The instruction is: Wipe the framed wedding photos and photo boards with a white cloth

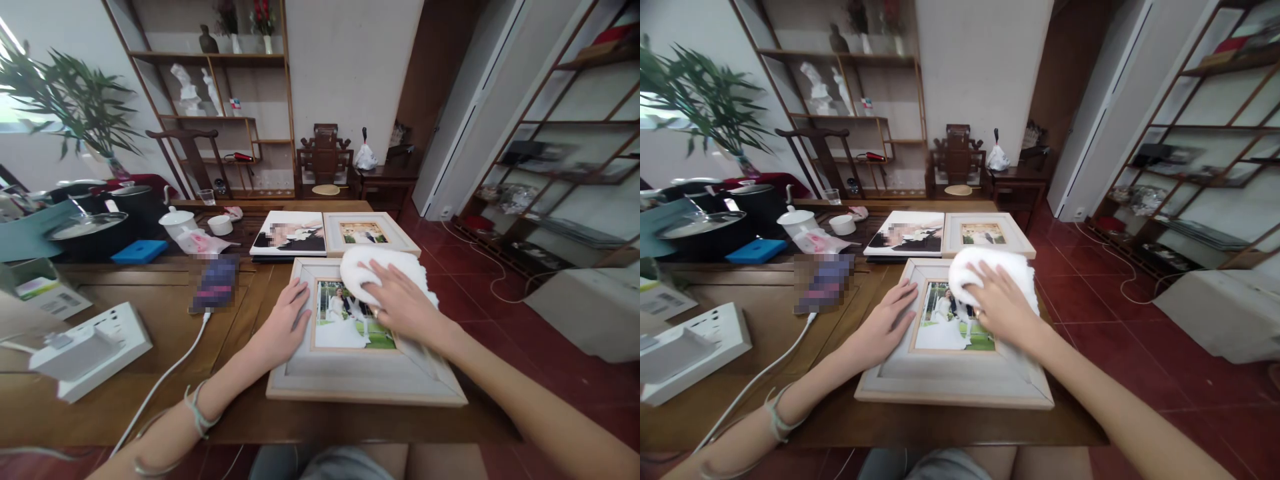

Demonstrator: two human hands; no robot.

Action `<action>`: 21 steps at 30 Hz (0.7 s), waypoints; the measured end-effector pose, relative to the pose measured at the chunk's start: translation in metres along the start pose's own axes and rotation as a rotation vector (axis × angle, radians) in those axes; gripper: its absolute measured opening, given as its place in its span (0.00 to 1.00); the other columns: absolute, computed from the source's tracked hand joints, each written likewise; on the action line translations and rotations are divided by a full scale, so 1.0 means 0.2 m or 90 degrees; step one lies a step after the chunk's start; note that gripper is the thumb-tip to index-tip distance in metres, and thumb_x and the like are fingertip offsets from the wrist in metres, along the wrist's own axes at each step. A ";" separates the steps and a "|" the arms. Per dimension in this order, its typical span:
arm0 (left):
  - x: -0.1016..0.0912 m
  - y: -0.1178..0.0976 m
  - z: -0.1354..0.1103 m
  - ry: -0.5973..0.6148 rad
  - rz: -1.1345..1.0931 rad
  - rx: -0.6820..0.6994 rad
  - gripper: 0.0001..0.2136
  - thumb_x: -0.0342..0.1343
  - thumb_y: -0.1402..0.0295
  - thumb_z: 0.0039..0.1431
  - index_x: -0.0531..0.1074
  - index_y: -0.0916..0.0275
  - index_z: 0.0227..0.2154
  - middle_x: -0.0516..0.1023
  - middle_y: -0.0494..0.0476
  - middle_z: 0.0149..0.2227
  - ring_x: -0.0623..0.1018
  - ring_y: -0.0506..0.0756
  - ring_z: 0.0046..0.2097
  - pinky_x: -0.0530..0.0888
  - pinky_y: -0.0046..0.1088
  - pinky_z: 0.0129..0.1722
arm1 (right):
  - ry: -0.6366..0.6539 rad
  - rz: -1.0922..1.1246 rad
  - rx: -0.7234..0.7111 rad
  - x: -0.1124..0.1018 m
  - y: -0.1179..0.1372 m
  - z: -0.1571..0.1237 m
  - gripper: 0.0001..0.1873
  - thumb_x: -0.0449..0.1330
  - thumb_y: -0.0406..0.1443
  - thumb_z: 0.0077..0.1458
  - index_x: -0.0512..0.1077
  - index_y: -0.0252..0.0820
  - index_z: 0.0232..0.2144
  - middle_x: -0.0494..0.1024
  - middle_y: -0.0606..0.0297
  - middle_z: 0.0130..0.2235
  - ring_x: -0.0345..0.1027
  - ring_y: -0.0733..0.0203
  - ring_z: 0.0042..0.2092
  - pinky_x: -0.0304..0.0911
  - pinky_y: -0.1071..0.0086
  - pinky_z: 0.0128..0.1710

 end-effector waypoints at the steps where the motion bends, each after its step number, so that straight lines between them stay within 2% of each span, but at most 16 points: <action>1: 0.00 0.00 0.00 0.001 -0.002 -0.005 0.19 0.43 0.68 0.60 0.64 0.69 0.52 0.62 0.67 0.58 0.54 0.61 0.63 0.57 0.43 0.60 | -0.001 -0.017 -0.005 0.01 -0.03 0.05 0.27 0.53 0.25 0.43 0.67 0.38 0.49 0.54 0.54 0.62 0.40 0.45 0.63 0.41 0.49 0.59; 4: 0.00 0.00 0.00 0.001 -0.002 -0.021 0.19 0.42 0.68 0.60 0.63 0.70 0.53 0.62 0.67 0.58 0.55 0.60 0.63 0.57 0.43 0.60 | 0.032 -0.012 -0.029 0.05 -0.03 0.12 0.28 0.51 0.23 0.42 0.69 0.39 0.48 0.55 0.58 0.62 0.35 0.44 0.63 0.39 0.47 0.59; 6: 0.00 0.00 0.00 0.002 -0.001 -0.028 0.19 0.42 0.69 0.60 0.63 0.71 0.53 0.62 0.67 0.58 0.55 0.60 0.63 0.57 0.43 0.60 | 0.072 0.030 -0.047 0.05 0.02 0.09 0.28 0.49 0.23 0.42 0.70 0.40 0.47 0.56 0.59 0.61 0.35 0.45 0.63 0.38 0.45 0.58; 8: 0.01 0.01 0.00 -0.003 0.000 -0.027 0.20 0.42 0.68 0.60 0.63 0.72 0.53 0.62 0.68 0.58 0.55 0.60 0.63 0.57 0.43 0.60 | 0.116 0.082 -0.060 0.01 0.11 0.01 0.28 0.49 0.23 0.42 0.70 0.40 0.46 0.57 0.57 0.61 0.37 0.46 0.63 0.39 0.45 0.58; 12: 0.02 0.02 0.00 -0.028 0.002 -0.019 0.21 0.42 0.67 0.60 0.63 0.76 0.52 0.63 0.71 0.57 0.55 0.62 0.62 0.57 0.43 0.60 | 0.218 0.180 -0.107 -0.14 0.33 -0.23 0.26 0.49 0.23 0.41 0.72 0.42 0.43 0.61 0.58 0.59 0.44 0.51 0.62 0.42 0.51 0.59; 15: 0.03 0.02 0.00 -0.037 0.002 -0.009 0.21 0.41 0.68 0.60 0.64 0.77 0.52 0.63 0.71 0.57 0.56 0.62 0.62 0.56 0.43 0.60 | 0.290 0.223 -0.129 -0.20 0.46 -0.34 0.25 0.51 0.24 0.40 0.73 0.44 0.41 0.58 0.62 0.60 0.45 0.47 0.62 0.44 0.50 0.59; 18: 0.03 0.02 0.00 -0.034 0.001 -0.003 0.21 0.39 0.70 0.60 0.64 0.77 0.52 0.63 0.71 0.57 0.55 0.62 0.62 0.55 0.43 0.61 | 0.267 0.256 -0.124 -0.17 0.48 -0.33 0.28 0.52 0.25 0.40 0.71 0.45 0.45 0.57 0.63 0.61 0.42 0.46 0.62 0.42 0.48 0.59; 21: 0.03 0.02 -0.01 -0.026 -0.005 0.001 0.20 0.38 0.72 0.60 0.63 0.73 0.53 0.62 0.69 0.58 0.54 0.61 0.63 0.56 0.45 0.60 | 0.177 0.224 -0.081 -0.07 0.38 -0.24 0.27 0.52 0.26 0.42 0.68 0.43 0.48 0.56 0.60 0.61 0.38 0.49 0.63 0.40 0.49 0.60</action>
Point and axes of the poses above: each hand's wrist, its own z-axis towards the middle knuckle, its own x-axis out of the palm, y = z × x, the point moved 6 cm from there along z, towards the middle knuckle
